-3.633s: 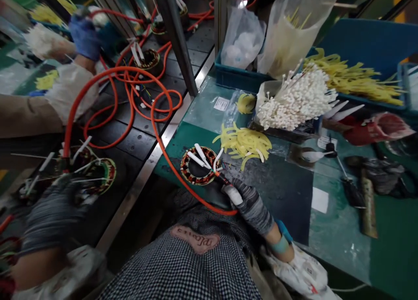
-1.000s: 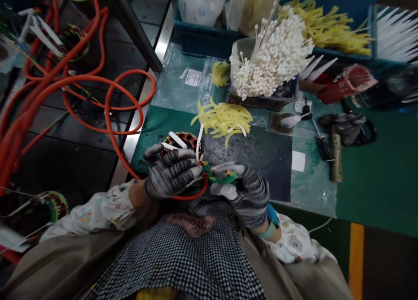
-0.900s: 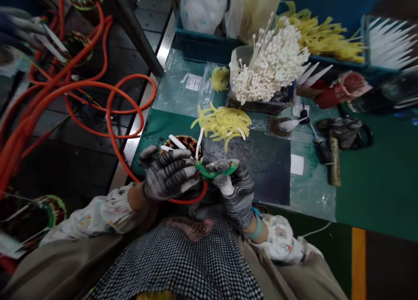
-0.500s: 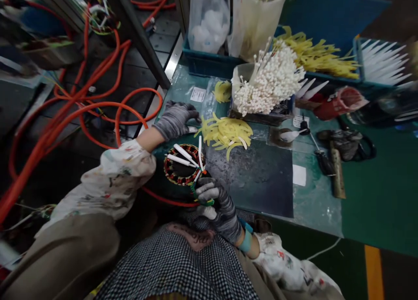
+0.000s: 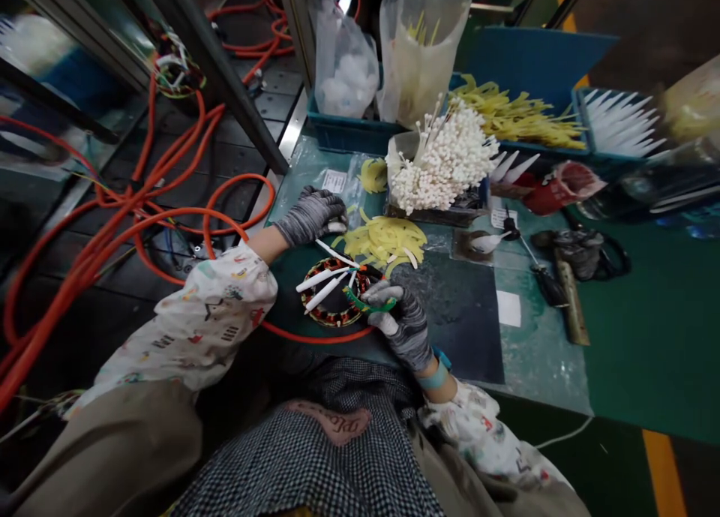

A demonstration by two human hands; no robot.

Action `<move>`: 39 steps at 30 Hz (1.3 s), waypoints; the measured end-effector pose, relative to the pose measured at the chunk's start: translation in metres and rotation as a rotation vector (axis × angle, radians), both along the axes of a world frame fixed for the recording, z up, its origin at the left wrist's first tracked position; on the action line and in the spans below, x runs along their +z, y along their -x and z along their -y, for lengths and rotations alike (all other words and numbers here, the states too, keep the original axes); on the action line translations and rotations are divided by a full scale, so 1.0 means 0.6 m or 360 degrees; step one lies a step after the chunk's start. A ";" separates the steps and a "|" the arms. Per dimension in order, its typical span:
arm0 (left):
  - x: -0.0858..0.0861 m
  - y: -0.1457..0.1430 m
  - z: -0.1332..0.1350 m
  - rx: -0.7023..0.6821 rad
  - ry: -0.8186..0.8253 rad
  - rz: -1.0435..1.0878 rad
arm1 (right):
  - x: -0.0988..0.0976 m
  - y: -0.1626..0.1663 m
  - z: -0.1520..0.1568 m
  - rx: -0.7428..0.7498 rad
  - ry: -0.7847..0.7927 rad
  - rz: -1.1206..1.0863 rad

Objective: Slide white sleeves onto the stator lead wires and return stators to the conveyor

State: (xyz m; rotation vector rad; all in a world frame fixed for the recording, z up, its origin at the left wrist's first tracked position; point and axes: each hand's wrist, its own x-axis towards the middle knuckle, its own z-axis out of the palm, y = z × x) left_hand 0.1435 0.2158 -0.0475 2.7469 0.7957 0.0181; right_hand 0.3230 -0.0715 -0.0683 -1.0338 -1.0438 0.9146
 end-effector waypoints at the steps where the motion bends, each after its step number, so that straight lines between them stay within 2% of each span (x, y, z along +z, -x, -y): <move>1: 0.005 0.001 -0.005 0.0017 -0.0011 0.0010 | 0.001 0.002 0.005 -0.0001 0.0015 -0.0022; 8: 0.031 -0.021 -0.052 -0.0116 -0.0007 -0.0164 | -0.001 0.008 0.007 -0.0117 0.0094 0.0008; 13: 0.026 -0.036 -0.066 -0.0243 -0.0078 -0.0238 | -0.004 0.014 0.005 -0.0186 0.0058 0.0017; 19: 0.019 -0.007 -0.067 -0.0251 -0.0117 -0.0208 | 0.005 0.019 0.015 -0.0158 0.0006 0.0022; 23: 0.017 -0.008 -0.073 -0.0291 -0.0071 -0.0166 | 0.015 0.022 0.010 -0.0142 0.0017 0.0098; 28: 0.023 -0.016 -0.079 -0.0332 -0.0012 -0.0145 | 0.016 0.030 0.003 -0.0265 -0.0104 0.0101; 33: 0.042 0.012 -0.074 -0.0265 -0.0046 -0.0046 | 0.030 0.032 0.005 -0.0264 -0.0110 0.0077; 37: 0.065 0.041 -0.067 -0.0072 -0.0197 0.0077 | 0.044 0.025 -0.008 -0.0323 0.0102 0.0082; 39: 0.083 0.057 -0.048 0.0034 -0.0269 0.0220 | 0.048 0.022 -0.021 -0.0375 0.0243 -0.0030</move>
